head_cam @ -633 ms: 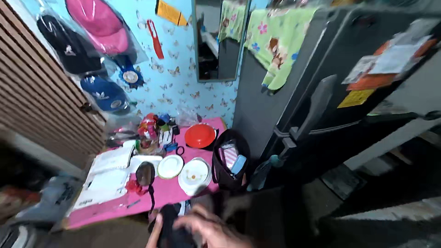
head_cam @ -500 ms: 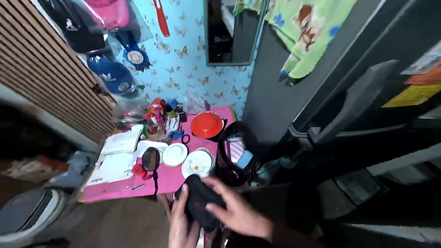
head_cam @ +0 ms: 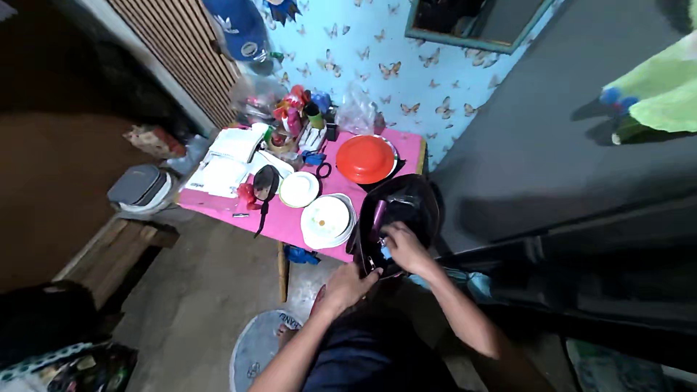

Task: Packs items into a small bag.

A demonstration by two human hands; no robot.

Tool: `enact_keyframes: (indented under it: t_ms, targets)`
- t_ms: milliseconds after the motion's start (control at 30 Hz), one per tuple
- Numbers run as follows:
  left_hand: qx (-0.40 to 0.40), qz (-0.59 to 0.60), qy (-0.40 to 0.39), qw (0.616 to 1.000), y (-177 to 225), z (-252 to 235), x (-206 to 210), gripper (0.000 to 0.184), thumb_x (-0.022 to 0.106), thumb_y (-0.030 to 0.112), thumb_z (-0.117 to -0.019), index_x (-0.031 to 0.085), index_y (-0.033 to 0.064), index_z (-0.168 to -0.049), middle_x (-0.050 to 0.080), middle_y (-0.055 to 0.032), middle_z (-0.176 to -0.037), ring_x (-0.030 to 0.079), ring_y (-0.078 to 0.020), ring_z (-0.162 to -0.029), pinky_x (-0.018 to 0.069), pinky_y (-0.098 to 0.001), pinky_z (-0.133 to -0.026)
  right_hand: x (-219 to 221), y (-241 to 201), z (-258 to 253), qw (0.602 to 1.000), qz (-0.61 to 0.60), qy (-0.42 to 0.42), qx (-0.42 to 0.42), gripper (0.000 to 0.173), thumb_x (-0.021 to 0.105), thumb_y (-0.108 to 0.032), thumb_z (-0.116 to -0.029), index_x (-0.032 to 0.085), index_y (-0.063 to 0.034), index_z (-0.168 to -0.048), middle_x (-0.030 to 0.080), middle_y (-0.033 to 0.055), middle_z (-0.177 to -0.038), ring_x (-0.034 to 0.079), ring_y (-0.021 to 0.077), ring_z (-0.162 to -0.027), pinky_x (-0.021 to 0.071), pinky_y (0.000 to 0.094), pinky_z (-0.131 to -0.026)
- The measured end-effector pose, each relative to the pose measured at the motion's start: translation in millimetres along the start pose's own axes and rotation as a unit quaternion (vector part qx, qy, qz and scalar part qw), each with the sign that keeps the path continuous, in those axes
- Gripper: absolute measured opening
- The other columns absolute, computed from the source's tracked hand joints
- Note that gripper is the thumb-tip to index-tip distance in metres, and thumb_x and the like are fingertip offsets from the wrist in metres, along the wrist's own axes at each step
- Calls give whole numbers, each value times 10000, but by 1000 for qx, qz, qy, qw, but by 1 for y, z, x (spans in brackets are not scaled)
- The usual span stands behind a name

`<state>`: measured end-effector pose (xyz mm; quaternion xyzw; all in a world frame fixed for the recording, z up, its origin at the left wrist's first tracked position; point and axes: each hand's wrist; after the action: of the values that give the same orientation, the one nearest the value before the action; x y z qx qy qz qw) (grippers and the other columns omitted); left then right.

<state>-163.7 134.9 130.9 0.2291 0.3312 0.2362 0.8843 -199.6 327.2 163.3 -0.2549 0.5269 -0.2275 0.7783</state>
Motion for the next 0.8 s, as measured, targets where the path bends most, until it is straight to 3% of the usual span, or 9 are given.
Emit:
enact_keyframes:
  t_ms: [67,133,233,333,467,567,667,733,800]
  targets:
    - [-7,91,-44,995,-5,-2,10,513,527,556,-999,707,76,-987,716,-33,-796,713,-167,-694,610,-431,-712,15,7,-4,988,-8,-151,-24,282,634,-239,-1014,712,-1,-1144,701,204,-1103,678,335,-1048,530,550,-956]
    - [-38,178,-68,981,-7,-2,20,455,489,459,-1046,690,53,-1009,711,-28,-777,701,-146,-638,613,-370,-653,23,8,-11,972,4,-236,-10,291,679,-266,-984,709,1,-1097,717,176,-1060,681,313,-1039,521,548,-963]
    - [-74,236,-84,965,-9,-4,28,477,416,444,-1080,672,48,-1005,698,-28,-739,672,-136,-572,583,-323,-569,24,1,-11,974,54,-221,11,231,720,-246,-934,735,-52,-1058,726,136,-1016,679,308,-1025,528,567,-931]
    - [-94,192,-87,973,-7,-3,30,474,376,460,-1070,653,83,-988,678,-15,-732,659,-142,-589,570,-359,-603,18,-7,-3,967,125,-223,22,213,668,-252,-949,706,-77,-1063,706,132,-1028,659,318,-1043,506,578,-913]
    - [-105,126,-89,983,-5,-2,32,503,331,482,-1060,659,102,-1026,681,-25,-790,668,-168,-672,561,-426,-691,-3,-5,-7,969,204,-137,33,188,660,-265,-960,707,-114,-1061,728,92,-1005,659,287,-1069,407,582,-1051]
    - [-100,74,-81,989,-2,1,31,549,308,509,-1049,676,103,-1013,692,-59,-827,687,-218,-745,552,-497,-741,-23,4,-23,975,223,-7,-4,129,730,-200,-907,727,-103,-992,730,94,-959,652,311,-1045,401,593,-1027]
    - [-105,-13,-65,992,7,10,23,598,302,547,-1037,692,96,-1070,719,-134,-971,703,-313,-932,527,-600,-826,-41,16,-49,969,211,123,-22,121,782,-142,-863,761,-76,-963,662,169,-1104,567,403,-1160,378,661,-1036]
    - [-110,-70,-55,990,11,19,21,596,331,546,-1038,648,84,-1242,694,-193,-1188,665,-384,-1127,498,-664,-907,-59,23,-66,960,192,203,1,143,756,-99,-875,764,-65,-1014,632,224,-1199,499,478,-1258,330,748,-1033]
    - [-107,-78,-29,991,11,27,27,611,387,511,-1035,453,105,-1487,571,-217,-1412,628,-418,-1198,498,-669,-937,-85,36,-87,955,147,250,66,160,711,-97,-893,763,-74,-1042,597,259,-1290,435,511,-1330,302,776,-1036]
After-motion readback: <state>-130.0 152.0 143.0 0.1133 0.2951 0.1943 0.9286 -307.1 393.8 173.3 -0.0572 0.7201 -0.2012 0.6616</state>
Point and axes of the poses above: each hand's wrist, its own z-axis away from the middle knuckle, its own x-axis out of the palm, y = z × x
